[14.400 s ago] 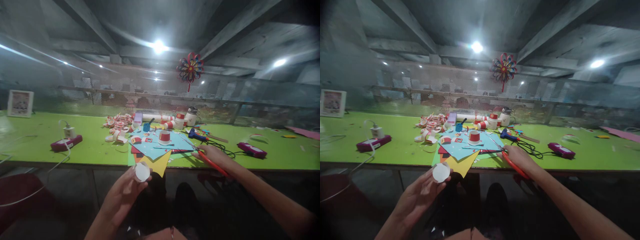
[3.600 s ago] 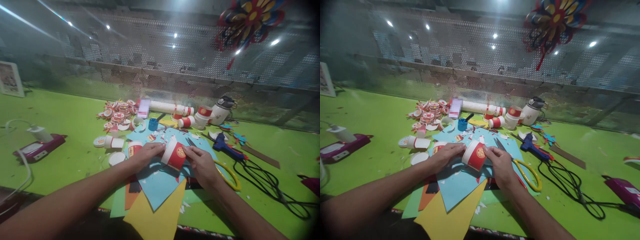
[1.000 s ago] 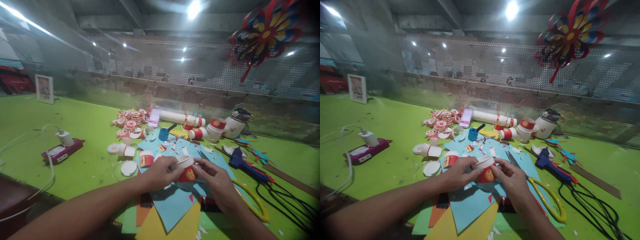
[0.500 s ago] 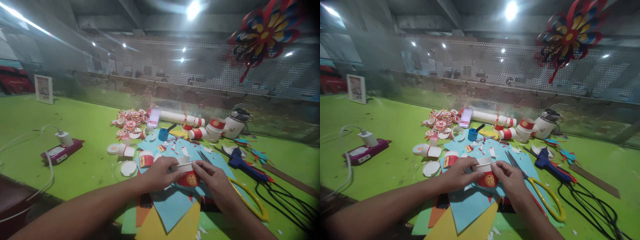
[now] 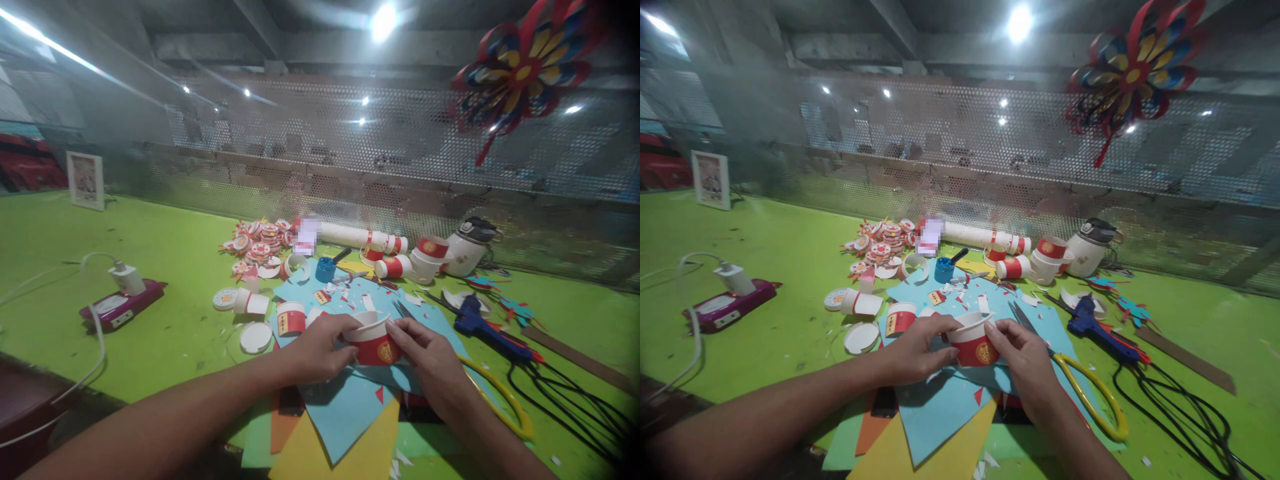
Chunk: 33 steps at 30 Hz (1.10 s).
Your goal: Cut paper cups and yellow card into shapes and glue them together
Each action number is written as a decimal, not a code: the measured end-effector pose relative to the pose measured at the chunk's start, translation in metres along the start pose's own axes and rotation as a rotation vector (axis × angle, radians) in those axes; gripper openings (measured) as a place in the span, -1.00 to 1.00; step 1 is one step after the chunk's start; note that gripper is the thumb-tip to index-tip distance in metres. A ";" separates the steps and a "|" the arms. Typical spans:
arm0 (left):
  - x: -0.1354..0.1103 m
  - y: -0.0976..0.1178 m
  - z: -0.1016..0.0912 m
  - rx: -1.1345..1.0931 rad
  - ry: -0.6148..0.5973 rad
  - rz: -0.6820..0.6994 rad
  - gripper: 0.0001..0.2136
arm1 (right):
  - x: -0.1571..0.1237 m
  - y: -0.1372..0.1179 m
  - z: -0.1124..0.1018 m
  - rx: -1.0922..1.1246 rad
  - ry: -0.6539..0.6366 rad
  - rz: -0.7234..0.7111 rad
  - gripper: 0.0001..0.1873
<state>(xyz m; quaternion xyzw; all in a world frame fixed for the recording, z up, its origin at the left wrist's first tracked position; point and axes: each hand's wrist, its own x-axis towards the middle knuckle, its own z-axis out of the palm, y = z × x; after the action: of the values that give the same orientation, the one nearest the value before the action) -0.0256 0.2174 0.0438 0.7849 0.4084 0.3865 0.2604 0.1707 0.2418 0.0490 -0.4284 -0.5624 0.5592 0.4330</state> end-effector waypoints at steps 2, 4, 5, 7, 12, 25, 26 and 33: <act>0.000 -0.001 0.000 -0.015 -0.009 -0.031 -0.91 | 0.001 0.002 -0.001 0.019 -0.006 0.004 -0.69; 0.001 -0.002 0.001 -0.021 -0.004 -0.066 -0.91 | 0.001 0.004 -0.002 0.026 -0.012 0.004 -0.68; 0.002 -0.002 0.001 -0.017 0.006 -0.081 -0.88 | 0.001 0.004 -0.002 0.030 -0.018 0.007 -0.68; 0.003 -0.004 0.001 -0.006 0.030 -0.105 -0.84 | 0.001 0.004 -0.002 0.032 -0.027 0.018 -0.67; 0.004 -0.007 0.002 0.030 0.044 -0.124 -0.79 | 0.000 0.004 -0.002 0.018 -0.047 0.018 -0.67; 0.003 -0.003 0.002 0.038 0.044 -0.094 -0.86 | 0.004 0.005 -0.003 0.070 -0.046 0.019 -0.67; 0.003 -0.004 0.002 0.040 0.044 -0.090 -0.87 | 0.004 0.005 -0.003 0.073 -0.048 0.020 -0.67; 0.004 -0.006 0.001 0.023 0.027 -0.083 -0.81 | 0.004 0.004 -0.003 0.081 -0.022 0.028 -0.73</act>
<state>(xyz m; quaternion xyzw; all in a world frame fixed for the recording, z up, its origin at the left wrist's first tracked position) -0.0259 0.2233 0.0407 0.7649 0.4484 0.3814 0.2616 0.1724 0.2460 0.0449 -0.4122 -0.5380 0.5922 0.4358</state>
